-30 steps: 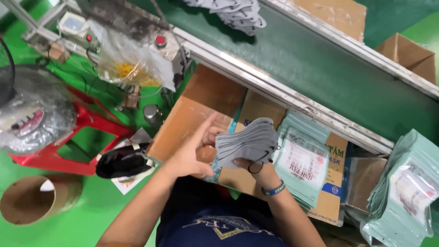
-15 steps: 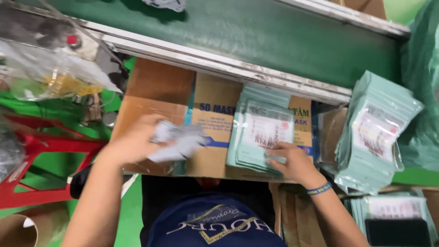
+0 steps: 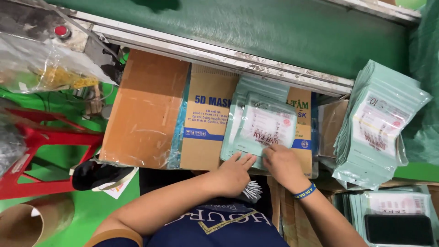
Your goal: The person picks up a stack of folded face masks from the conveyor, opens a light green plastic zip bag, inserts the masks into the bag, presses the bag closed, and places the packed bag onto a stack beside the cardboard box, repeating the cycle.
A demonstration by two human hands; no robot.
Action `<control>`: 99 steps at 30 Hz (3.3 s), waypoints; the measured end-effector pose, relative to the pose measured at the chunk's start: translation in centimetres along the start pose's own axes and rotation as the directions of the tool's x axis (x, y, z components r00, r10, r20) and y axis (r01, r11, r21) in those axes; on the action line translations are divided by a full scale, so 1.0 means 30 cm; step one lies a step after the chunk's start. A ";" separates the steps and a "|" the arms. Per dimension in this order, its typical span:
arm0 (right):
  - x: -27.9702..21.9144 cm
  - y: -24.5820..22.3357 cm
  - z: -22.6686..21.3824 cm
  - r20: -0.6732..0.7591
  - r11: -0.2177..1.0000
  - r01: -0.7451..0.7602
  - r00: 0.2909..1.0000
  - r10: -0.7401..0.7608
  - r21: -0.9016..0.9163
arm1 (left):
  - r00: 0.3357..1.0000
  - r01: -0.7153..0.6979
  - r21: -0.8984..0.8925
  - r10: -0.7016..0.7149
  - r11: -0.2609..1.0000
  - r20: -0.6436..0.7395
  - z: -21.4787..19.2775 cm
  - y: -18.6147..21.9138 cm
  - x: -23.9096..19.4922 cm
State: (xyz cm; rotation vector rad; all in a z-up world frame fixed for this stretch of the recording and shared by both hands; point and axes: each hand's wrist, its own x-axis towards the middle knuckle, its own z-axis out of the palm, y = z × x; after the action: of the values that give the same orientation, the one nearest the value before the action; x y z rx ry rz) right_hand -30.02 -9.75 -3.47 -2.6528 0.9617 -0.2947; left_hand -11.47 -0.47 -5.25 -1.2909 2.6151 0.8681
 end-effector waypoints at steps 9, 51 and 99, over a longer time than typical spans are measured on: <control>0.098 -0.073 -0.043 -0.117 0.979 -0.002 0.993 -0.023 -0.204 | 0.997 -0.019 0.089 0.025 0.996 -0.067 -0.005 -0.012 0.010; 0.151 -0.176 -0.164 0.416 0.738 -0.292 0.909 0.018 0.608 | 0.849 0.092 -0.615 -0.384 0.783 -0.363 -0.206 0.010 -0.318; 0.082 -0.277 -0.222 -0.106 0.655 -0.083 0.964 0.244 0.751 | 0.624 -0.116 -0.046 0.037 0.992 -0.780 -0.359 -0.075 -0.439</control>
State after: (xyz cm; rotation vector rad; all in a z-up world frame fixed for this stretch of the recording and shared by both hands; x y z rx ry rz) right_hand -25.23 -6.69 5.87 -1.7841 0.8749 -0.7450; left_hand 0.29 1.94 6.99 -1.9494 3.3118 0.4782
